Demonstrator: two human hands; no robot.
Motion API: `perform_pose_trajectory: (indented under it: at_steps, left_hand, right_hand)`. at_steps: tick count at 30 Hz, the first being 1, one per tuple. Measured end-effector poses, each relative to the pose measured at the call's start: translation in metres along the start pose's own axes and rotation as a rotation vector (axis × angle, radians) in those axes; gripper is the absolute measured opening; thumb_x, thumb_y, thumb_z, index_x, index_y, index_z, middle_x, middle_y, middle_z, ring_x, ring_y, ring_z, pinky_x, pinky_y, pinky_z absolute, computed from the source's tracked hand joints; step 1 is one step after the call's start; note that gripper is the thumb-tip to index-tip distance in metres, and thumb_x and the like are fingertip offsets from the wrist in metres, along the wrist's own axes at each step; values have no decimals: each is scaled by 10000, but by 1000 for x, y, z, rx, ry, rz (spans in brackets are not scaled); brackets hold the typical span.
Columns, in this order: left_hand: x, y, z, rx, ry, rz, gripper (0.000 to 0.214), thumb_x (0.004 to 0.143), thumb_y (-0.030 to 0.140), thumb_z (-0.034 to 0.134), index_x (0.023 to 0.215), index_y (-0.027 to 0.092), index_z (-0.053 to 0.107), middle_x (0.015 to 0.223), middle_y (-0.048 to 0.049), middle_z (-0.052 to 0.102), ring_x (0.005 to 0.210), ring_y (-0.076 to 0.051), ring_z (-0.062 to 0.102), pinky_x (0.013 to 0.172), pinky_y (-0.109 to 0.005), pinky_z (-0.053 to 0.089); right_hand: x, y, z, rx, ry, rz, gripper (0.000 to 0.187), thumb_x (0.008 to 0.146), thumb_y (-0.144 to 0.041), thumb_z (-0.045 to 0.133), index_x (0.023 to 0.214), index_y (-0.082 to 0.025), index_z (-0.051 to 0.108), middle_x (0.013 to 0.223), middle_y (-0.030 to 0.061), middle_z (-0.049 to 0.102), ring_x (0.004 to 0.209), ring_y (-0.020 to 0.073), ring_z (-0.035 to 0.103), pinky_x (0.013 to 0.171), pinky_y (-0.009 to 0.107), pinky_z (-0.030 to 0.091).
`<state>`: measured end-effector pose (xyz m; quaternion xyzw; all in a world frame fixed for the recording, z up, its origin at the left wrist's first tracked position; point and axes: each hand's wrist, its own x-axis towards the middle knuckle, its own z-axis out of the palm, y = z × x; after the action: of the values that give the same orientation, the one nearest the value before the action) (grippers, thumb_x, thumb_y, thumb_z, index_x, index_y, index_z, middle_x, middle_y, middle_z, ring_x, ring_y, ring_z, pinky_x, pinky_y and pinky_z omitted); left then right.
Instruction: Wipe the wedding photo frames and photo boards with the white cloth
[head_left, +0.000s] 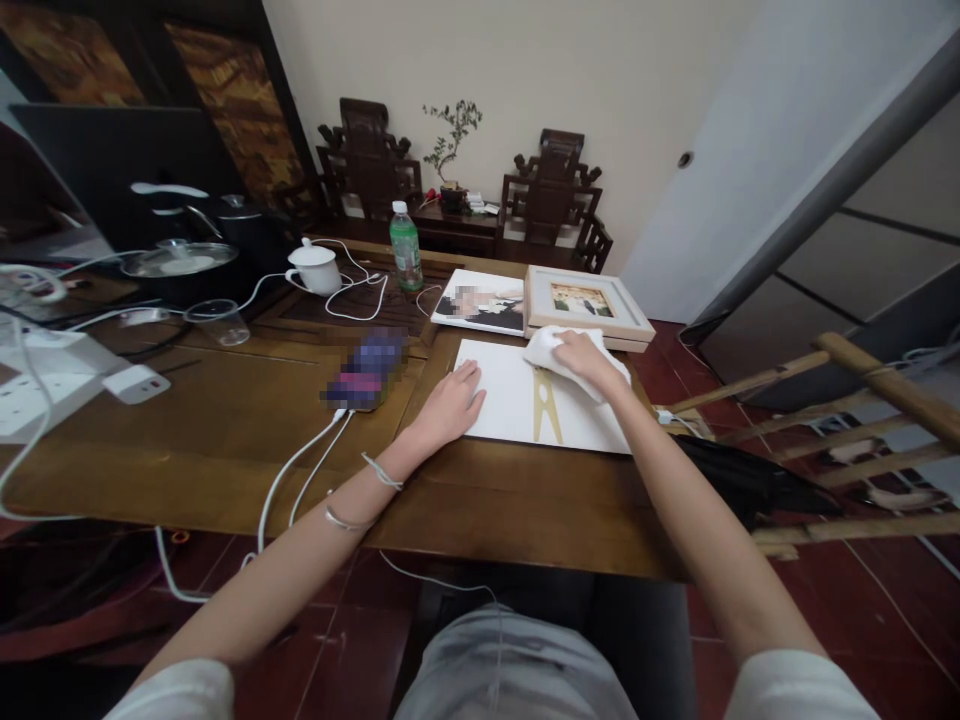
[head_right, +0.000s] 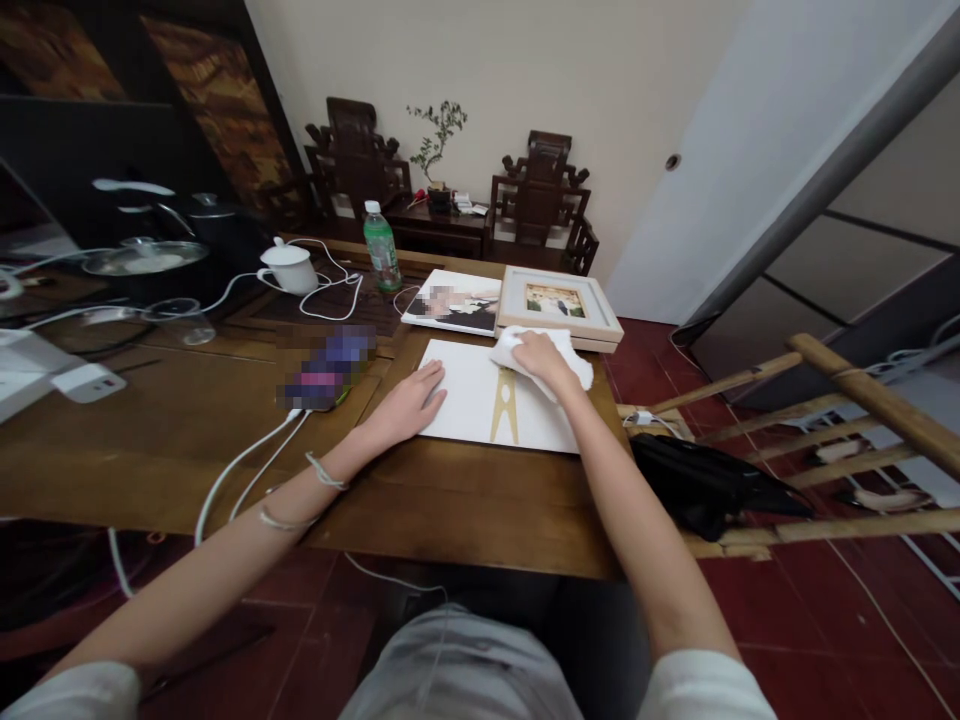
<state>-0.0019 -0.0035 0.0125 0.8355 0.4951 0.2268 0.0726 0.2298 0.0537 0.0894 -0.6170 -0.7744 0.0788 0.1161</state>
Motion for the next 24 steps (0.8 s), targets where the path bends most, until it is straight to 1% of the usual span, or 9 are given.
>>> perform_pose_trajectory:
  at_steps: [4, 7, 10, 13, 15, 17, 19, 21, 24]
  left_hand:
    - [0, 1, -1, 7, 6, 2, 357, 906, 208, 371, 1222, 75, 471, 1383, -204, 432, 1334, -264, 351, 1078, -433, 334]
    - [0, 0, 0, 11, 21, 11, 349, 903, 208, 373, 1207, 73, 480, 1371, -205, 443, 1326, -266, 364, 1082, -423, 331]
    - [0, -1, 1, 22, 35, 28, 344, 901, 220, 382, 1190, 70, 494, 1349, -201, 467, 1316, -265, 378, 1096, -395, 317]
    - [1, -1, 0, 30, 38, 15, 334, 898, 230, 388, 1172, 84, 513, 1341, -194, 480, 1298, -269, 402, 1077, -401, 342]
    - [2, -1, 0, 34, 38, -6, 326, 897, 232, 387, 1165, 104, 522, 1350, -184, 477, 1292, -273, 409, 1054, -424, 366]
    - [2, 0, 0, 36, 39, -18, 328, 895, 233, 390, 1168, 111, 524, 1356, -179, 475, 1293, -274, 408, 1046, -436, 371]
    - [2, -1, 0, 38, 43, -17, 336, 893, 235, 394, 1174, 106, 523, 1354, -181, 476, 1291, -272, 411, 1053, -434, 363]
    - [2, -1, 1, 40, 45, -12, 344, 894, 238, 392, 1181, 100, 522, 1350, -182, 479, 1286, -267, 417, 1060, -425, 356]
    - [2, -3, 1, 40, 44, -6, 356, 897, 244, 390, 1190, 92, 522, 1347, -183, 482, 1282, -265, 422, 1060, -419, 358]
  right_hand:
    - [-31, 24, 1, -40, 58, -10, 376, 740, -147, 353, 963, -123, 655, 1043, 139, 677, 955, 301, 581, 849, 345, 407]
    - [-66, 25, 2, -54, 27, -107, 308, 699, -121, 354, 819, -157, 636, 855, 111, 692, 825, 276, 594, 823, 346, 402]
    - [-109, 22, -1, -30, -24, -223, 265, 641, -87, 356, 720, -200, 583, 699, 52, 652, 731, 247, 579, 894, 375, 376]
    - [-144, 26, -7, 27, -98, -292, 264, 616, -68, 353, 671, -229, 555, 727, 28, 656, 725, 240, 578, 944, 407, 355]
    - [-153, 31, -10, 59, -130, -281, 263, 610, -71, 364, 657, -243, 558, 753, 22, 663, 749, 249, 579, 937, 417, 364]
    - [-150, 36, -11, 73, -137, -263, 246, 601, -81, 371, 631, -250, 548, 684, 15, 636, 720, 248, 564, 909, 416, 383]
    - [-134, 40, -10, 74, -117, -267, 215, 596, -96, 366, 606, -244, 521, 609, 6, 583, 664, 234, 534, 856, 398, 404]
    - [-110, 44, -7, 74, -76, -276, 184, 606, -117, 359, 606, -231, 504, 604, 8, 559, 645, 221, 515, 792, 367, 412]
    - [-70, 51, -4, 78, -15, -254, 167, 640, -148, 362, 639, -211, 516, 687, 39, 600, 705, 225, 531, 736, 329, 400]
